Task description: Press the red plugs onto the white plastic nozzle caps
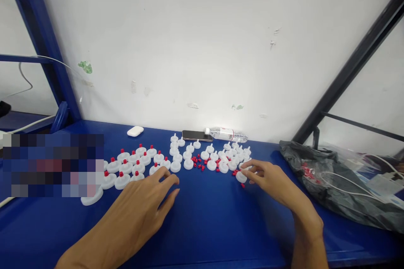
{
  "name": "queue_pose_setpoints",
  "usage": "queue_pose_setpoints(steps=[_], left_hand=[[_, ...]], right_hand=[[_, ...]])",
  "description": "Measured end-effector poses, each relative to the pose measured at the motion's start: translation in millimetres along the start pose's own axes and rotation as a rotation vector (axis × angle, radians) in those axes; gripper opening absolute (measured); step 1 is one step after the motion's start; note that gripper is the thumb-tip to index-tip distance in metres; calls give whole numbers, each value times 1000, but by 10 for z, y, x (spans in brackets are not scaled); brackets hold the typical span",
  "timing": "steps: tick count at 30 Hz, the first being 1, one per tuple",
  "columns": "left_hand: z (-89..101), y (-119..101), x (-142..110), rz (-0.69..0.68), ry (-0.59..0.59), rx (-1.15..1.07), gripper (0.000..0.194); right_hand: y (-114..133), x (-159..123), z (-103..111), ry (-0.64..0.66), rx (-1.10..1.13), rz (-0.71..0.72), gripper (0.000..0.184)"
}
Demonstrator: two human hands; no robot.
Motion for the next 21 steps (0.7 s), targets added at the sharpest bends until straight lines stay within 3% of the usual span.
queue_pose_setpoints(steps=[7, 13, 16, 19, 21], left_hand=[[-100, -96, -17, -60, 35, -73, 31], [-133, -100, -57, -139, -100, -139, 33], [-134, -104, -57, -157, -135, -146, 33], [-124, -119, -57, -167, -166, -159, 34], [-122, -136, -66, -167, -208, -184, 34]], right_hand=[[-20, 41, -35, 10, -65, -30, 20], [-72, 12, -66, 59, -71, -111, 19], [-64, 11, -21, -8, -98, -115, 23], [57, 0, 52, -121, -12, -54, 32], [236, -31, 50, -100, 160, 54, 36]])
Point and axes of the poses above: each hand's wrist, its own x-axis towards the middle knuckle, its own z-axis out of the back of the hand, y = z × x, the point moved 4 cm from there along x, towards the middle knuckle, and after that the axes turned 10 degrees about z, right-handed, at the moved point
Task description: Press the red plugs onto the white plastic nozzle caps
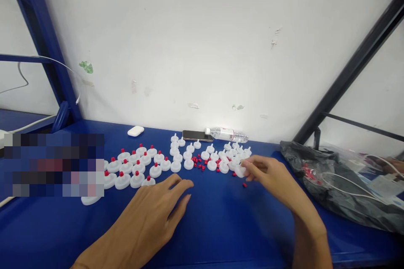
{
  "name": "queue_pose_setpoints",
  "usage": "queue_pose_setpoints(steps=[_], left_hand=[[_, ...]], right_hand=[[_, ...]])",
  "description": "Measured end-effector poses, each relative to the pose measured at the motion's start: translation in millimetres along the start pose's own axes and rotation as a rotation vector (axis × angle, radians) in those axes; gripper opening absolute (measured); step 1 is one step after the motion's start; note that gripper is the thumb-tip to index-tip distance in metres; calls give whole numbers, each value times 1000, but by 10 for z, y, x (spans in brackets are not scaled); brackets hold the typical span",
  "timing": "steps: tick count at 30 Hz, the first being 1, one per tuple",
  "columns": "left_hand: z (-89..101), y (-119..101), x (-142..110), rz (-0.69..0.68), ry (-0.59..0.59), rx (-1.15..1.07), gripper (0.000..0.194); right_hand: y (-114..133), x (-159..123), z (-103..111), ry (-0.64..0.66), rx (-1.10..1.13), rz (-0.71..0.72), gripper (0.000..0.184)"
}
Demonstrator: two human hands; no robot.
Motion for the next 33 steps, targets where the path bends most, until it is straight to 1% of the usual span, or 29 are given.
queue_pose_setpoints(steps=[1, 2, 3, 4, 5, 6, 7, 8, 9, 11, 13, 15, 16, 17, 19, 21, 24, 26, 28, 31, 33], left_hand=[[-4, -17, -6, -3, -20, -23, 36], [-9, -41, -14, -6, -33, -62, 42], [-17, -73, -23, -13, -32, -123, 50], [-29, -112, -31, -24, -6, -206, 56], [-40, -154, -38, -34, 31, -305, 53], [-48, -194, -44, -43, 72, -406, 44], [-54, -225, -47, -49, 108, -491, 31], [-56, -243, -47, -52, 133, -549, 20], [-54, -243, -44, -50, 133, -567, 16], [-34, -201, -31, -45, 61, -482, 17], [-17, -145, -16, -53, -20, -295, 25], [-23, -103, 0, -61, -33, -129, 27], [-30, -90, 7, -65, -23, -84, 26], [-37, -81, 13, -68, -10, -62, 25], [-51, -75, 20, -76, 8, -52, 25], [-69, -73, 21, -87, 17, -40, 26], [-90, -63, 21, -94, 11, -29, 25], [-96, -55, 25, -88, 2, -32, 24], [-102, -51, 30, -71, 5, -39, 25], [-106, -53, 34, -32, 20, -52, 25], [-95, -62, 31, -17, -1, -64, 25]], right_hand=[[116, -25, -39, 50, 103, 57, 36], [243, -61, -92, 120, 196, 108, 36], [377, -106, -152, 191, 262, 157, 34], [508, -156, -215, 253, 304, 197, 31], [632, -205, -281, 316, 334, 231, 27], [741, -247, -341, 360, 354, 260, 24], [828, -279, -392, 390, 359, 280, 22], [888, -297, -432, 410, 360, 296, 21], [915, -301, -456, 419, 365, 302, 21], [855, -266, -449, 388, 364, 272, 26], [642, -192, -364, 267, 281, 179, 32], [334, -120, -213, 76, 29, 38, 28], [175, -99, -140, 12, -138, -53, 24], [26, -87, -82, -22, -275, -144, 23], [-207, -72, -27, -14, -422, -280, 20], [-347, -60, -38, 53, -465, -358, 15], [-399, -41, -109, 165, -484, -401, 8], [-368, -31, -158, 212, -481, -387, 9], [-320, -27, -196, 224, -474, -358, 10], [-218, -18, -245, 195, -436, -270, 13], [-98, -8, -298, 171, -278, -160, 13]])
Point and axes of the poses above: each hand's wrist, its own x-axis towards the middle knuckle, its own z-axis out of the back of the hand, y = z × x, the point moved 4 cm from there along x, towards the middle knuckle, and after that the axes turned 10 degrees about z, right-handed, at the moved point
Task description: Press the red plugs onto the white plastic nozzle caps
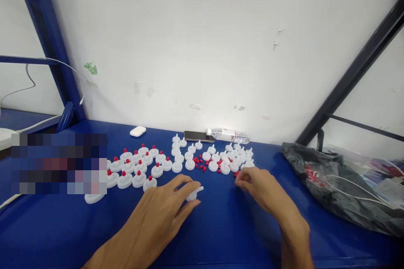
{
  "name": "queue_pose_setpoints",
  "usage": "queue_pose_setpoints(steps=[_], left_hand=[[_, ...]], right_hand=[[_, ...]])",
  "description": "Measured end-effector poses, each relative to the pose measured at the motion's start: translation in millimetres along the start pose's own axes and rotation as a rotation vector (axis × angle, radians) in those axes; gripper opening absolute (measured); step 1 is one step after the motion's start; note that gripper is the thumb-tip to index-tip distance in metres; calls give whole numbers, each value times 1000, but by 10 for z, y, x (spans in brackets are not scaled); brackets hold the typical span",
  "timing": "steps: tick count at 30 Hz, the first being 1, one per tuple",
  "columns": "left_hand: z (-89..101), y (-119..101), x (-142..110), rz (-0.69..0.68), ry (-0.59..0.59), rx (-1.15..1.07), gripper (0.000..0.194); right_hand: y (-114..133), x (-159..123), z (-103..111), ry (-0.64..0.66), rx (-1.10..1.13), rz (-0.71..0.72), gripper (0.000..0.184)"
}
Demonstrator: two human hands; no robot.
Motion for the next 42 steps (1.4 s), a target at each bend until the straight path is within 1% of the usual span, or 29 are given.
queue_pose_setpoints(steps=[2, 3, 5, 6, 8, 11, 14, 17, 20, 23, 25, 27, 32, 36, 42], left_hand=[[18, -6, -6, 5, -47, -24, 26], [27, -6, -9, 5, -73, -36, 27], [36, -1, -13, 2, -109, -60, 28], [40, 3, -14, 0, -119, -73, 28], [55, 8, -12, 1, -140, -110, 27], [108, -4, -11, 19, -187, -157, 26], [178, -34, -20, 31, -258, -158, 29], [215, -53, -30, 38, -311, -161, 36], [199, -62, -36, 32, -310, -163, 39], [177, -73, -46, 32, -306, -166, 41], [181, -86, -58, 28, -329, -160, 39], [196, -97, -71, 25, -361, -152, 37], [242, -99, -107, 43, -423, -193, 40], [269, -119, -123, 36, -432, -210, 37], [262, -130, -111, 10, -425, -222, 40]], right_hand=[[187, -19, -7, -30, 237, 144, 15], [294, -36, -6, -42, 344, 209, 18], [517, -81, -6, -59, 460, 317, 25], [627, -106, -14, -54, 489, 364, 24], [815, -149, -37, -47, 549, 423, 21], [972, -179, -60, -84, 669, 429, 12], [1015, -184, -61, -110, 763, 418, 7], [1003, -192, -53, -113, 838, 404, 10], [1006, -209, -65, -101, 832, 414, 15], [1023, -213, -88, -93, 808, 423, 12], [1023, -207, -92, -103, 848, 412, 8], [1019, -203, -89, -103, 907, 409, 10], [1019, -228, -92, -25, 1033, 413, 15], [1031, -247, -87, 4, 1119, 388, 20], [1023, -231, -103, -18, 1128, 365, 23]])
Point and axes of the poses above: each hand's wrist, its own x-axis towards the middle knuckle, its own z-axis out of the back of the hand, y = z × x, the point moved 4 cm from there along x, towards the middle knuckle, and after that the axes turned 10 degrees about z, right-handed, at the moved point
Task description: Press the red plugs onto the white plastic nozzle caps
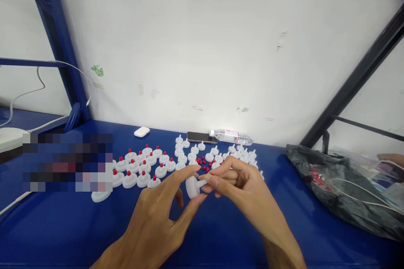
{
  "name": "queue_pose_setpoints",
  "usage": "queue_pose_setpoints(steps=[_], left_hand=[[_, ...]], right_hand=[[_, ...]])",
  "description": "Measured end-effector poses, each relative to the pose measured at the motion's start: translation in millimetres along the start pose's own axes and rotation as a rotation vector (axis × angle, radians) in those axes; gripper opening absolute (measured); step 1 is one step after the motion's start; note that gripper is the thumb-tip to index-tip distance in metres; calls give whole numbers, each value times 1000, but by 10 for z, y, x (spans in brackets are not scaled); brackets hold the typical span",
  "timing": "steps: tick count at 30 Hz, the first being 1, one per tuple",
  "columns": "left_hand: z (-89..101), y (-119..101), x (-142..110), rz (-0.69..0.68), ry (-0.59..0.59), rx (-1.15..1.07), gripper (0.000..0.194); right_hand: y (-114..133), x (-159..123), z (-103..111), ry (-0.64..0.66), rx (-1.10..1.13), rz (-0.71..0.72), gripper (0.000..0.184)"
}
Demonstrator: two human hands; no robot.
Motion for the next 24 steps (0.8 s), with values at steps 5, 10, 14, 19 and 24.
queue_pose_setpoints(steps=[5, 10, 14, 19, 24], left_hand=[[14, -5, 7, 14, 15, 8, 40], [54, -54, -5, -29, 11, -25, 32], [59, -73, -33, -94, -36, -55, 33], [127, -96, -58, -159, -126, 28, 26], [211, -137, -70, -225, -110, 83, 18]], right_hand=[[-14, -4, -6, 28, -3, 14, 21], [18, -25, 17, 51, -15, 12, 16], [64, -38, 10, 141, 45, -9, 17], [56, -72, -63, 274, 170, -53, 56], [38, -116, -229, 399, 348, -139, 71]])
Point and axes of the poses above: each hand's wrist, its own x-axis towards the middle knuckle, its own z-axis out of the back of the hand, y = z × x, the point moved 4 cm from there along x, towards the middle knuckle, and after that the axes turned 10 degrees about z, right-handed, at the moved point
